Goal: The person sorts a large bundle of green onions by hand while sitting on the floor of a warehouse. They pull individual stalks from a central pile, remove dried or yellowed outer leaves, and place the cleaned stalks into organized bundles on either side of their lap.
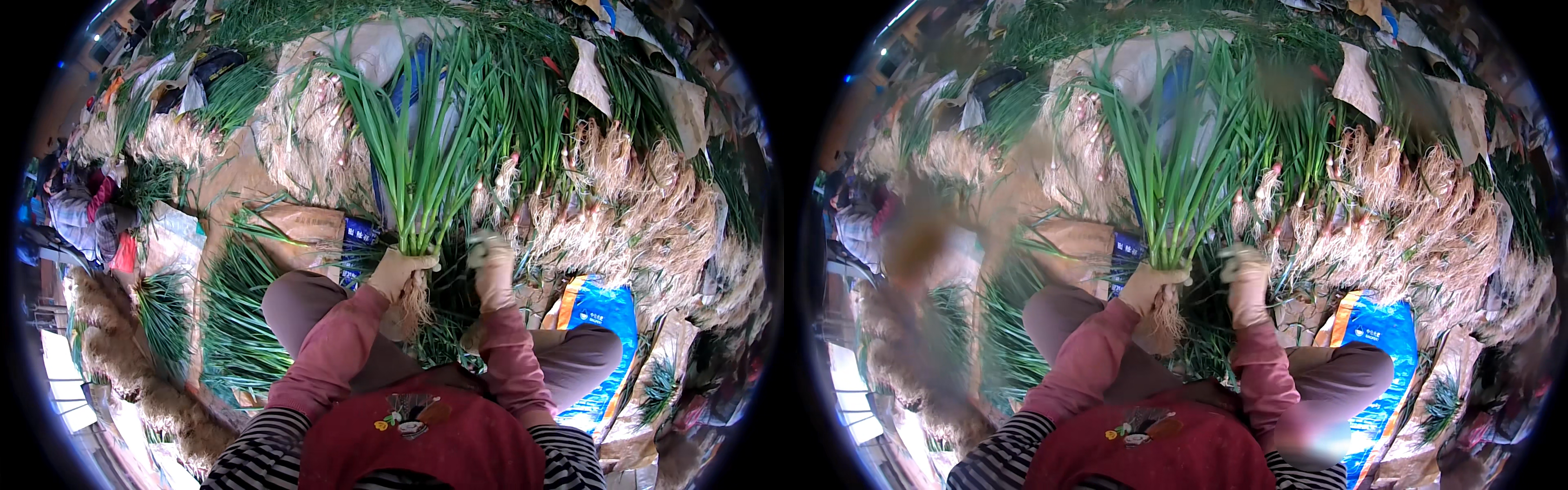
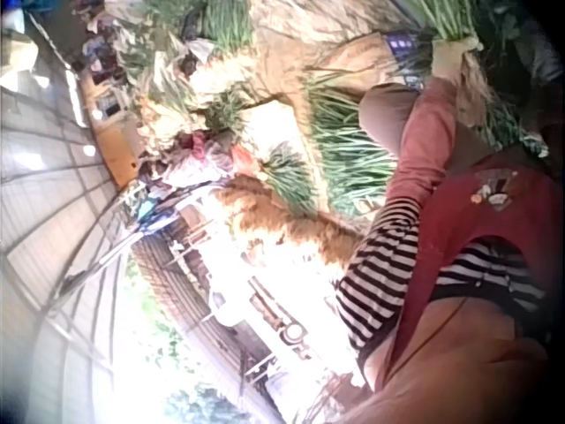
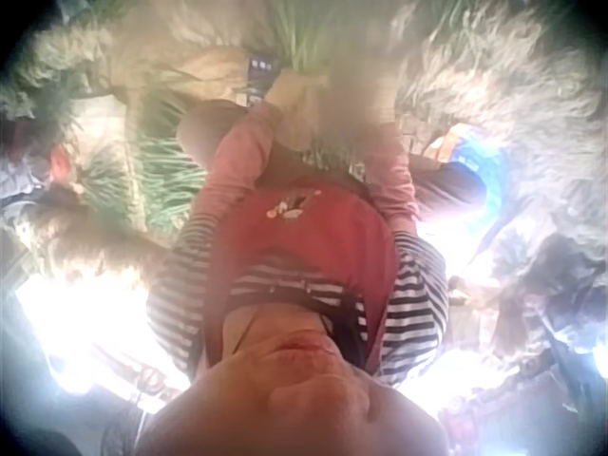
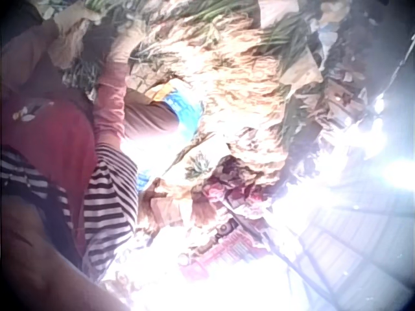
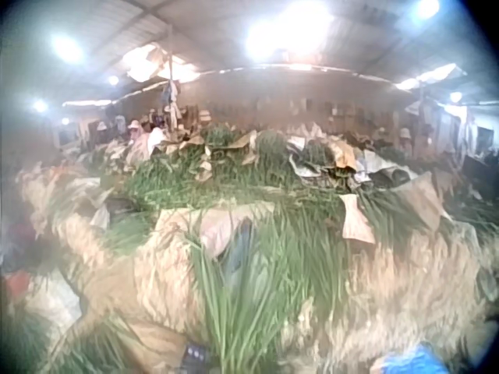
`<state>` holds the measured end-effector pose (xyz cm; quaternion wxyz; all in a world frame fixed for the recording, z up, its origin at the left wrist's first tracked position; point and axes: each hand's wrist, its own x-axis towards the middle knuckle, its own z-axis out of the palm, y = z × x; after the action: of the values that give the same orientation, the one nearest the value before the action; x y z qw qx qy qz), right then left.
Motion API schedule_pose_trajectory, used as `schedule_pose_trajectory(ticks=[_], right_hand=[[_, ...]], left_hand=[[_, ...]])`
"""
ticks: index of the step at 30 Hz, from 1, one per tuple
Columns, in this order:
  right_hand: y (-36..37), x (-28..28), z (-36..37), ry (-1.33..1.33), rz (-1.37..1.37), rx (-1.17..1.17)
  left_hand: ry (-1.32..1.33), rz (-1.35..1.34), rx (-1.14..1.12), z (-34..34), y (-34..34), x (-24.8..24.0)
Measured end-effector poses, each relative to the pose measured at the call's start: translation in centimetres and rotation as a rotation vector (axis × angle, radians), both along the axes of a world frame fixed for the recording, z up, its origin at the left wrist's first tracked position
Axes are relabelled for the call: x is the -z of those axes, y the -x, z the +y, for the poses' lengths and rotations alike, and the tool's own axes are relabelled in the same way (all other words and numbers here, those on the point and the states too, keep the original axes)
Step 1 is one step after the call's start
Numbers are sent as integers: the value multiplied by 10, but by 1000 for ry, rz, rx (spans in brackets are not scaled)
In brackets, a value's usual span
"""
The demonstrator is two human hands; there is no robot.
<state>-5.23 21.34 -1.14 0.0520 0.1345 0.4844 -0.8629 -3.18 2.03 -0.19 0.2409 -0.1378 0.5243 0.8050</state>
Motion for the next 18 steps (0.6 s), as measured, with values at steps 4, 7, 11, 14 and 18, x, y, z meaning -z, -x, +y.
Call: schedule_pose_trajectory(ticks=[4,7,11,14,18], right_hand=[[3,36,50,-1315,642,-403],[-19,25,61,-1198,216,-672],[-33,-57,-2,-493,28,-661],[-42,-26,-15,-589,-78,-552],[-27,-9,12,-497,105,-262]], left_hand=[[-60,-52,29,1,6,6],[-158,-69,-11,2,1,5],[10,-38,47,8,3,-6],[66,-19,77,8,5,2],[-3,15,49,8,1,-14]])
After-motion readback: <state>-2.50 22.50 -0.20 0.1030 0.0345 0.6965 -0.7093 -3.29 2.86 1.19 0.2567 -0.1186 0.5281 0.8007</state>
